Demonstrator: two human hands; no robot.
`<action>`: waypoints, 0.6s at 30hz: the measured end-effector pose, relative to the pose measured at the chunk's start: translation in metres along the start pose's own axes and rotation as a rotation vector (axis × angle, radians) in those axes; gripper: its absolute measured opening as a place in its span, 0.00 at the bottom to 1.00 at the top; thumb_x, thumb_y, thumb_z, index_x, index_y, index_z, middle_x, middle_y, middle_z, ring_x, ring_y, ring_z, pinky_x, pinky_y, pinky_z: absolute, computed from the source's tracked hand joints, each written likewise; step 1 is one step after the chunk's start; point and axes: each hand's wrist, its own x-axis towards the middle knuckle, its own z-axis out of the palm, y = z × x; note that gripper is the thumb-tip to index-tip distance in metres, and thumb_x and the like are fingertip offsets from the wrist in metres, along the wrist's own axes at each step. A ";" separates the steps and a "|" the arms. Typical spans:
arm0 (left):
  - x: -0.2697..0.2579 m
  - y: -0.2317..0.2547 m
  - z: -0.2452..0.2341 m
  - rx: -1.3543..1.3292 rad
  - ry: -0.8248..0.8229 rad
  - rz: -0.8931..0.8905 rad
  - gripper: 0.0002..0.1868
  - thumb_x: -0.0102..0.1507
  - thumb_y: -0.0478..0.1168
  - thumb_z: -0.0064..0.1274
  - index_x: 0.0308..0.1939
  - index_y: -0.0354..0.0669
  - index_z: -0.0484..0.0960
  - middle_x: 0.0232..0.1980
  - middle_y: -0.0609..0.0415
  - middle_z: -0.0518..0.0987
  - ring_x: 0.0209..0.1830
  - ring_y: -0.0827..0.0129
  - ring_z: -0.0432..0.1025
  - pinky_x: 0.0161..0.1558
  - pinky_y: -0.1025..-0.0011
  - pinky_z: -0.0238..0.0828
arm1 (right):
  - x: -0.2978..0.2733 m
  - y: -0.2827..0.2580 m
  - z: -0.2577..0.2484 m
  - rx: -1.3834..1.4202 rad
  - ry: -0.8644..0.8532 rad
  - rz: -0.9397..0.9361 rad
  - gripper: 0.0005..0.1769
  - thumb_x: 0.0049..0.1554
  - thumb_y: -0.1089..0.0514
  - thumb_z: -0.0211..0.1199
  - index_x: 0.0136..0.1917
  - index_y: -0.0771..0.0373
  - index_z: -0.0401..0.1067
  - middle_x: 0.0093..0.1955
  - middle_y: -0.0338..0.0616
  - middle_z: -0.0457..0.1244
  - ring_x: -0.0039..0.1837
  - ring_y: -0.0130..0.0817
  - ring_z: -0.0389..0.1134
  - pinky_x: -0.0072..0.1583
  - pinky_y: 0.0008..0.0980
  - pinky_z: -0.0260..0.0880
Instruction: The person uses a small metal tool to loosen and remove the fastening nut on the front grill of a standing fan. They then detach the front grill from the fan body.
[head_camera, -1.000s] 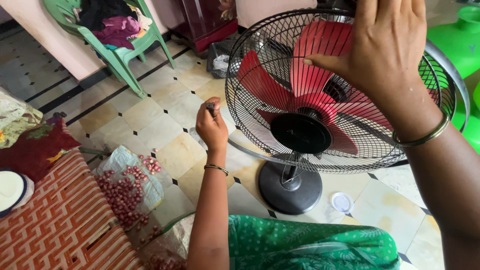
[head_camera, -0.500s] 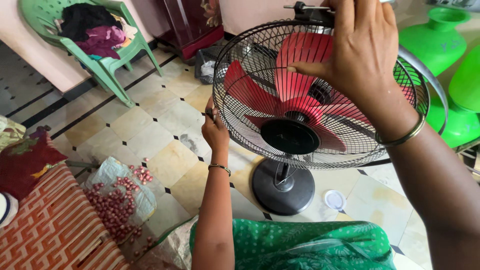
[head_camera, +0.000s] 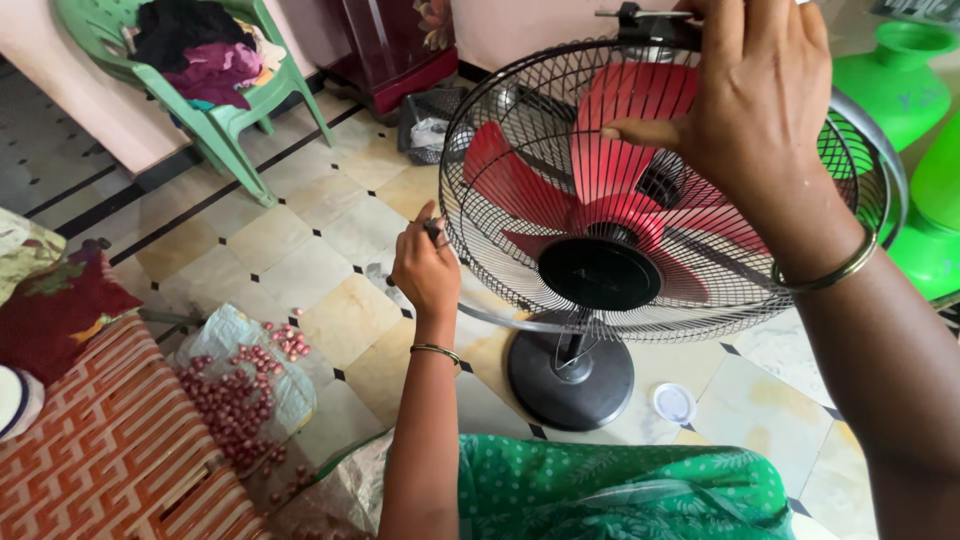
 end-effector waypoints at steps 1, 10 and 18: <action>0.003 0.006 -0.008 0.007 -0.005 0.010 0.13 0.68 0.37 0.54 0.55 0.42 0.82 0.40 0.51 0.81 0.41 0.55 0.75 0.42 0.59 0.73 | 0.000 -0.001 0.000 -0.006 0.003 -0.003 0.52 0.37 0.33 0.82 0.64 0.62 0.65 0.57 0.47 0.59 0.60 0.48 0.62 0.58 0.44 0.63; 0.073 0.087 -0.037 0.136 -0.206 0.369 0.11 0.64 0.38 0.58 0.49 0.39 0.78 0.39 0.52 0.78 0.41 0.57 0.74 0.38 0.61 0.72 | 0.001 -0.010 0.009 0.046 -0.052 -0.013 0.41 0.43 0.34 0.81 0.62 0.51 0.68 0.55 0.49 0.56 0.59 0.46 0.61 0.55 0.43 0.60; 0.107 0.127 -0.023 0.236 -0.169 0.544 0.09 0.61 0.38 0.55 0.44 0.41 0.80 0.34 0.54 0.79 0.38 0.61 0.76 0.34 0.66 0.75 | 0.005 -0.020 0.025 0.102 -0.024 -0.049 0.17 0.56 0.40 0.75 0.47 0.51 0.74 0.55 0.48 0.57 0.60 0.44 0.61 0.57 0.41 0.62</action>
